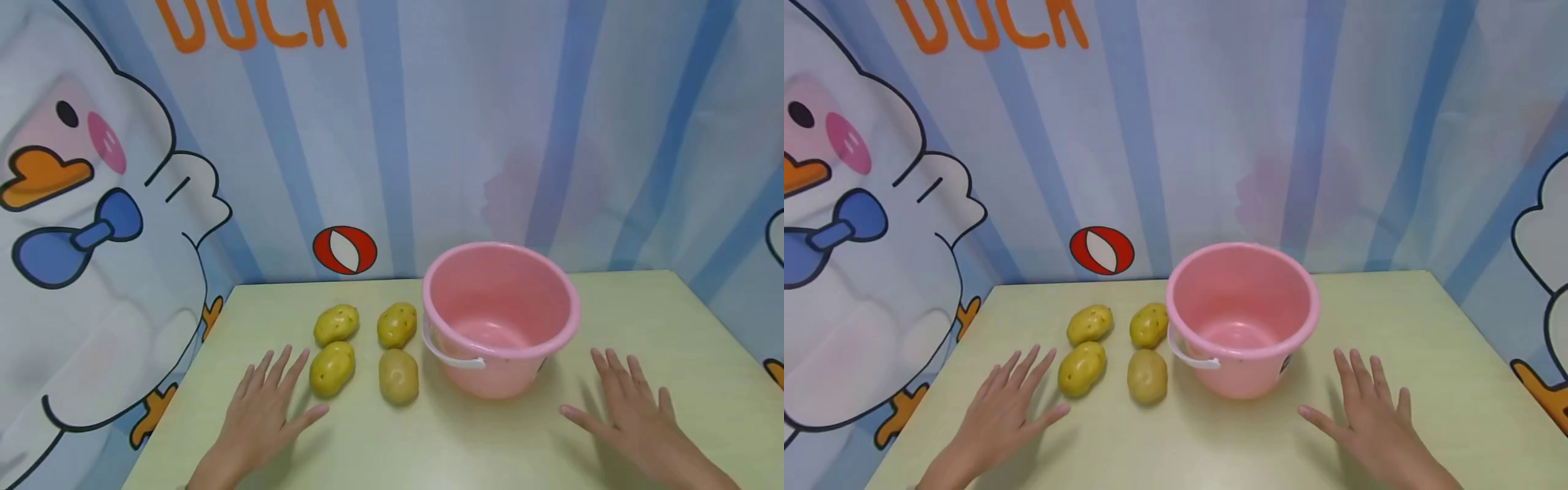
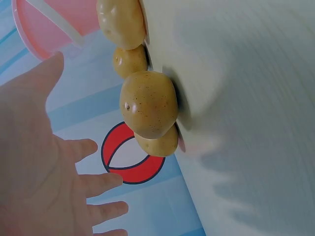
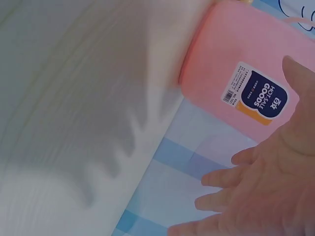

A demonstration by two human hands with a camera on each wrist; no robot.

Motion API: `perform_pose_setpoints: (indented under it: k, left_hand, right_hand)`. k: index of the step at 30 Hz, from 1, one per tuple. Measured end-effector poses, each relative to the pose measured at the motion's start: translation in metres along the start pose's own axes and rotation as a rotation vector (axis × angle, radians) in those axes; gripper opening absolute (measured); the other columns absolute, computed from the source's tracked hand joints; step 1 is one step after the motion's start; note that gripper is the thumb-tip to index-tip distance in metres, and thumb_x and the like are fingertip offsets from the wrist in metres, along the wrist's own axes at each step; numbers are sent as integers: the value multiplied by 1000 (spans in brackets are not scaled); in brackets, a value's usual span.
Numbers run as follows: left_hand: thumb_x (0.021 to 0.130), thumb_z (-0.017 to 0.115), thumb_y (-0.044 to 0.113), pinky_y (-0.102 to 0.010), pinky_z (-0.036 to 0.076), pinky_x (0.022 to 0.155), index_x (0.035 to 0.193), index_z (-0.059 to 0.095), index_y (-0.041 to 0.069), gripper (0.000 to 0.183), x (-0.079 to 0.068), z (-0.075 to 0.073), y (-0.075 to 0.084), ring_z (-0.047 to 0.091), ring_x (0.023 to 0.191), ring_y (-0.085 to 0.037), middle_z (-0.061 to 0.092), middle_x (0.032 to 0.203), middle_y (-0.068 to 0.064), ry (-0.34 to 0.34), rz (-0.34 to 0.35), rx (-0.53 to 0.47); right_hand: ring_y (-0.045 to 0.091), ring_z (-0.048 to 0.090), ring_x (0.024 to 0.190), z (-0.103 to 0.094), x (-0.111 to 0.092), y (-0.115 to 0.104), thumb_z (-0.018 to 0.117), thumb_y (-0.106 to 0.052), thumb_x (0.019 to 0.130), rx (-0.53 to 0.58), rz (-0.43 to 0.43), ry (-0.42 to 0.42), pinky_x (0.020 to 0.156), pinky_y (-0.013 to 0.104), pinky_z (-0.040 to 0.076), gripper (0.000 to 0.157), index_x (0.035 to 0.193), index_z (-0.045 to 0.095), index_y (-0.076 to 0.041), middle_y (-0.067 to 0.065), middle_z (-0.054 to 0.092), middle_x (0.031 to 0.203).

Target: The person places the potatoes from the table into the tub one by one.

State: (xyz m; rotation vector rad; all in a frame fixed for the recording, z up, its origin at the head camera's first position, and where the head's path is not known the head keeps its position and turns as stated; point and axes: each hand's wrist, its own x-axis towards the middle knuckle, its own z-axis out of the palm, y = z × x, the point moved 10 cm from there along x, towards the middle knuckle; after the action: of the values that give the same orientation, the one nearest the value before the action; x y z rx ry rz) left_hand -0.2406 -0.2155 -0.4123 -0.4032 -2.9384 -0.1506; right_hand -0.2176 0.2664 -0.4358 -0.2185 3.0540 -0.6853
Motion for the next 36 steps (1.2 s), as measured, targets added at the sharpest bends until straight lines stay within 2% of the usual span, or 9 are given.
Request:
perform_pose_setpoints:
  k: [7, 12, 17, 20, 24, 27, 31, 34, 36]
  left_hand:
    - [90, 54, 70, -64, 24, 111, 157, 33, 17, 88, 4, 4, 0, 29, 142, -47, 33, 157, -20, -12, 7, -36]
    - [90, 55, 69, -63, 26, 110, 157, 33, 16, 88, 7, 5, 0, 31, 141, -47, 34, 156, -20, -15, 8, -53]
    - [91, 56, 67, -65, 31, 106, 156, 34, 14, 86, 10, 6, 1, 32, 140, -48, 34, 156, -21, -28, 8, -85]
    - [92, 57, 65, -67, 33, 104, 156, 35, 13, 85, 11, 7, 2, 32, 138, -50, 35, 155, -22, -35, 6, -106]
    - [92, 58, 62, -66, 33, 104, 155, 36, 11, 84, 12, 7, 4, 34, 137, -51, 35, 154, -23, -31, 7, -122]
    - [93, 59, 61, -66, 33, 104, 155, 35, 11, 83, 12, 7, 5, 34, 137, -51, 34, 154, -24, -30, 9, -130]
    - [94, 59, 59, -66, 34, 104, 155, 34, 10, 83, 14, 6, 6, 34, 137, -50, 34, 154, -24, -26, 16, -139]
    - [94, 59, 58, -65, 34, 104, 155, 34, 10, 82, 16, 6, 6, 34, 137, -49, 34, 154, -24, -23, 14, -144]
    - [94, 60, 58, -65, 35, 104, 155, 34, 10, 82, 17, 6, 6, 35, 137, -48, 34, 154, -24, -26, 8, -149]
  right_hand:
    - [61, 1, 140, -9, 5, -2, 62, -52, 95, 9, -46, 29, 92, 83, 16, 100, 158, 5, 0, 36, 9, 157]
    - [64, 3, 138, -13, 11, 4, 59, -47, 98, 51, -53, -22, 93, 82, 20, 94, 158, 5, 2, 39, 9, 155]
    - [62, 26, 132, -26, 17, 5, 56, -37, 103, 84, -74, -26, 93, 76, 30, 79, 153, 17, 10, 41, 24, 149]
    - [59, 42, 122, -39, 21, 2, 51, -32, 105, 91, -81, 7, 86, 69, 42, 67, 148, 27, 13, 41, 34, 142]
    - [54, 55, 109, -60, 27, -6, 46, -25, 108, 129, -106, 81, 77, 62, 50, 54, 143, 36, 14, 39, 42, 138]
    - [47, 62, 100, -75, 30, -12, 42, -22, 109, 152, -125, 145, 71, 48, 56, 48, 140, 41, 13, 36, 49, 133]
    - [43, 66, 92, -91, 31, -18, 40, -21, 109, 188, -134, 234, 60, 26, 54, 45, 139, 44, 12, 33, 57, 122]
    - [43, 65, 92, -100, 33, -22, 40, -21, 109, 216, -142, 289, 59, 21, 53, 44, 139, 44, 11, 32, 58, 117]
    - [32, 66, 89, -104, 35, -25, 41, -21, 109, 222, -146, 316, 59, 20, 53, 44, 139, 45, 11, 31, 58, 117]
